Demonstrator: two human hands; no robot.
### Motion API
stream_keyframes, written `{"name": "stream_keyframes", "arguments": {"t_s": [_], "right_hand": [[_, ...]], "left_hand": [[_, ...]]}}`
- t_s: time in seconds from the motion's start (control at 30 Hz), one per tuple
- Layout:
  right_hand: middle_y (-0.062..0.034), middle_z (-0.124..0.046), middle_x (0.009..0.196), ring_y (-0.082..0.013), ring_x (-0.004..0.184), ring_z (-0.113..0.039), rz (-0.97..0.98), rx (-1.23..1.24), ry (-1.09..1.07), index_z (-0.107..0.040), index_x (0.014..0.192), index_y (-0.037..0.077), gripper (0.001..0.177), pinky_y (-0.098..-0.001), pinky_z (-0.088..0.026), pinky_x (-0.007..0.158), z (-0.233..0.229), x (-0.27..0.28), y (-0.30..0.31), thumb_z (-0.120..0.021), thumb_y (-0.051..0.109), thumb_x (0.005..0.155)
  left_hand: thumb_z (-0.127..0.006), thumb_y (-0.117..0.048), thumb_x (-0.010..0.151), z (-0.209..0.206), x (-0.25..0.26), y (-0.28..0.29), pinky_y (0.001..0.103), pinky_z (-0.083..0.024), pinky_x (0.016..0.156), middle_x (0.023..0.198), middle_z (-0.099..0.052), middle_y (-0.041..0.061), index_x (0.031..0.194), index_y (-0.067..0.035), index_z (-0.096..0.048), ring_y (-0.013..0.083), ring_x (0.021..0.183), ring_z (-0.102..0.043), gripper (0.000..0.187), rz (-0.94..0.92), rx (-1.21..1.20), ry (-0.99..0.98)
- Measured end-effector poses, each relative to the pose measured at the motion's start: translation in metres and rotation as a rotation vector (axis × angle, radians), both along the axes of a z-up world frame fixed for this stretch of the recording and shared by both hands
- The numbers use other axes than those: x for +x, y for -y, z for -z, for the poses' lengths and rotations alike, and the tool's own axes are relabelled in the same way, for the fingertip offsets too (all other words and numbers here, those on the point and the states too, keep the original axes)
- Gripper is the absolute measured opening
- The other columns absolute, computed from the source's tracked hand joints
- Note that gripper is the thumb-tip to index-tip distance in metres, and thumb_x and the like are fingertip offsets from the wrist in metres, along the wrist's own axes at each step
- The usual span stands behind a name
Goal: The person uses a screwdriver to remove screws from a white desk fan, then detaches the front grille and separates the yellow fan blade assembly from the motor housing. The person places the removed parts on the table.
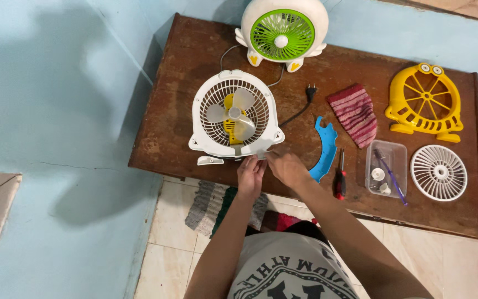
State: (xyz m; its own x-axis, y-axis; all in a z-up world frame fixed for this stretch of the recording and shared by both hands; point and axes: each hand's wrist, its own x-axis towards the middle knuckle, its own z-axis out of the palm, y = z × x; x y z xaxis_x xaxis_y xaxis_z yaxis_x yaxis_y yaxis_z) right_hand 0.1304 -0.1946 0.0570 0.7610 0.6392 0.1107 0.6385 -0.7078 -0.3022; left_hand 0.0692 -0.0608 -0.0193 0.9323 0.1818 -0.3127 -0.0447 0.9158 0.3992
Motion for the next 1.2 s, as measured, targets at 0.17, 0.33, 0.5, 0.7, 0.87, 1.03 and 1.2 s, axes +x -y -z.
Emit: {"name": "stream_keyframes", "arguments": {"t_s": [0.17, 0.33, 0.5, 0.7, 0.87, 1.03, 1.2], "right_hand": [[-0.0113, -0.07, 0.117, -0.0323, 0.106, -0.069, -0.068, -0.018, 0.089, -0.07, 0.117, 0.007, 0.031, -0.0446, -0.058, 0.083, 0.001, -0.01, 0.004, -0.066, 0.023, 0.091], [-0.0129, -0.072, 0.112, -0.0334, 0.102, -0.069, -0.036, 0.025, 0.028, -0.07, 0.116, 0.007, 0.028, -0.0462, -0.057, 0.083, -0.008, -0.012, -0.003, -0.066, 0.022, 0.092], [-0.0143, -0.073, 0.109, -0.0356, 0.098, -0.069, 0.076, -0.014, -0.151, -0.069, 0.121, 0.012, 0.028, -0.045, -0.057, 0.088, -0.016, -0.012, -0.01, -0.064, 0.023, 0.096], [-0.0139, -0.072, 0.111, -0.0356, 0.102, -0.068, -0.077, 0.215, 0.095, -0.07, 0.114, 0.005, 0.03, -0.0442, -0.056, 0.088, -0.011, -0.014, 0.001, -0.071, 0.011, 0.085], [-0.0141, -0.072, 0.115, -0.035, 0.104, -0.066, -0.12, 0.219, 0.179, -0.069, 0.115, 0.004, 0.032, -0.043, -0.056, 0.09, -0.007, -0.014, 0.007, -0.071, 0.009, 0.084], [-0.0149, -0.072, 0.11, -0.0363, 0.104, -0.066, -0.065, 0.193, 0.128, -0.07, 0.112, 0.004, 0.027, -0.0442, -0.056, 0.089, -0.004, -0.014, 0.004, -0.072, 0.01, 0.086], [-0.0151, -0.071, 0.108, -0.0368, 0.103, -0.066, -0.019, 0.321, 0.067, -0.069, 0.113, 0.005, 0.028, -0.046, -0.055, 0.089, -0.004, -0.015, 0.004, -0.071, 0.008, 0.085]], "left_hand": [[-0.068, -0.016, 0.102, 0.005, 0.0, -0.001, 0.037, -0.053, 0.102, 0.122, -0.067, 0.01, 0.125, 0.0, -0.061, 0.0194, 0.113, -0.065, 0.029, -0.011, 0.051, 0.009], [-0.068, -0.017, 0.1, 0.0, -0.003, -0.005, 0.037, -0.053, 0.1, 0.122, -0.067, 0.009, 0.126, -0.001, -0.06, 0.0196, 0.113, -0.065, 0.032, -0.004, 0.072, -0.022], [-0.064, -0.02, 0.099, -0.005, -0.003, -0.011, 0.037, -0.051, 0.102, 0.123, -0.067, 0.007, 0.13, -0.003, -0.058, 0.0198, 0.114, -0.064, 0.035, 0.034, 0.047, -0.053], [-0.059, -0.025, 0.103, -0.004, -0.002, -0.006, 0.038, -0.05, 0.107, 0.127, -0.066, 0.013, 0.131, 0.002, -0.057, 0.0222, 0.119, -0.062, 0.039, 0.059, -0.039, -0.011], [-0.06, -0.026, 0.103, -0.004, -0.002, -0.008, 0.037, -0.048, 0.11, 0.128, -0.066, 0.013, 0.132, 0.004, -0.057, 0.0215, 0.12, -0.062, 0.042, 0.053, -0.023, -0.024], [-0.061, -0.027, 0.105, -0.003, -0.003, -0.008, 0.037, -0.046, 0.11, 0.131, -0.063, 0.014, 0.136, 0.004, -0.056, 0.0221, 0.122, -0.059, 0.044, 0.058, -0.001, 0.001], [-0.055, -0.038, 0.103, 0.0, -0.002, -0.005, 0.036, -0.044, 0.114, 0.136, -0.062, 0.014, 0.136, 0.003, -0.055, 0.0223, 0.127, -0.058, 0.052, 0.077, -0.016, -0.047]]}}
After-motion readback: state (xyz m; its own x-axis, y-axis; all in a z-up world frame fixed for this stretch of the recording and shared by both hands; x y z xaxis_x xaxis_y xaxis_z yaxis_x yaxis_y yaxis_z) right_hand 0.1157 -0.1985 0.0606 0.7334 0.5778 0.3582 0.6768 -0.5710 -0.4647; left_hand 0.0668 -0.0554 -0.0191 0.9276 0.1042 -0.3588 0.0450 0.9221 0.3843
